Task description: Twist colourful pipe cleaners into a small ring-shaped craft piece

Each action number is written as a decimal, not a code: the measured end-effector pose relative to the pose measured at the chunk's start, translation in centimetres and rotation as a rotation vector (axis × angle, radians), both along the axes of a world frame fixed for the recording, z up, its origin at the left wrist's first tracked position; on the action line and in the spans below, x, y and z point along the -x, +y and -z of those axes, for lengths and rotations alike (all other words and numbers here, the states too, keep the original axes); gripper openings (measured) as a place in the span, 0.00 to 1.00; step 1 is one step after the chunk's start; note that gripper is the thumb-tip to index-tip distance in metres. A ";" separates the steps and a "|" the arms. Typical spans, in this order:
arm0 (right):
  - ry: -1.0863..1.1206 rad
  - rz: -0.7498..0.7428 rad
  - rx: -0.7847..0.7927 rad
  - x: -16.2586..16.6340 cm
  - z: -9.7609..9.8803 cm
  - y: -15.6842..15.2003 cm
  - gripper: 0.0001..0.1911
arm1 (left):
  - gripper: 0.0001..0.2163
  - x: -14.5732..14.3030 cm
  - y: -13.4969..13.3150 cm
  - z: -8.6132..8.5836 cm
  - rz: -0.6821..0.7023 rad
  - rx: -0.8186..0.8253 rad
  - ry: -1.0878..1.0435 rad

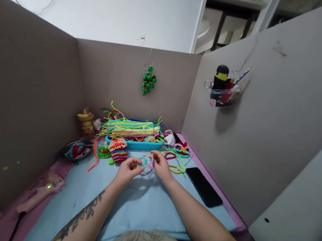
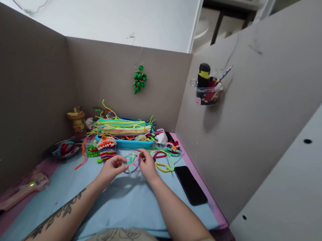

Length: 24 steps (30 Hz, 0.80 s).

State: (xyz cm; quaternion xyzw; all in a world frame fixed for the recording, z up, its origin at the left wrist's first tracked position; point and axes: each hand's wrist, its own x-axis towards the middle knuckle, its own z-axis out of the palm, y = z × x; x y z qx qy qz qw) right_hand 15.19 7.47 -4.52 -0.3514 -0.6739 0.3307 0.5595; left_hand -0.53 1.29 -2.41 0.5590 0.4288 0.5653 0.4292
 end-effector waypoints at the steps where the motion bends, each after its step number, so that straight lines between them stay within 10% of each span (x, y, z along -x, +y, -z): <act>1: -0.028 -0.013 -0.013 -0.2 -0.1 0.0 0.12 | 0.15 0.0 -0.1 -0.1 0.035 0.017 -0.021; 18: -0.223 0.153 -0.231 -2.0 -1.1 -0.3 0.07 | 0.16 0.1 0.3 0.3 0.179 0.158 -0.147; 24: -0.296 -0.080 -0.241 -2.1 -1.1 -0.3 0.09 | 0.15 0.2 0.0 -0.1 0.275 0.214 -0.110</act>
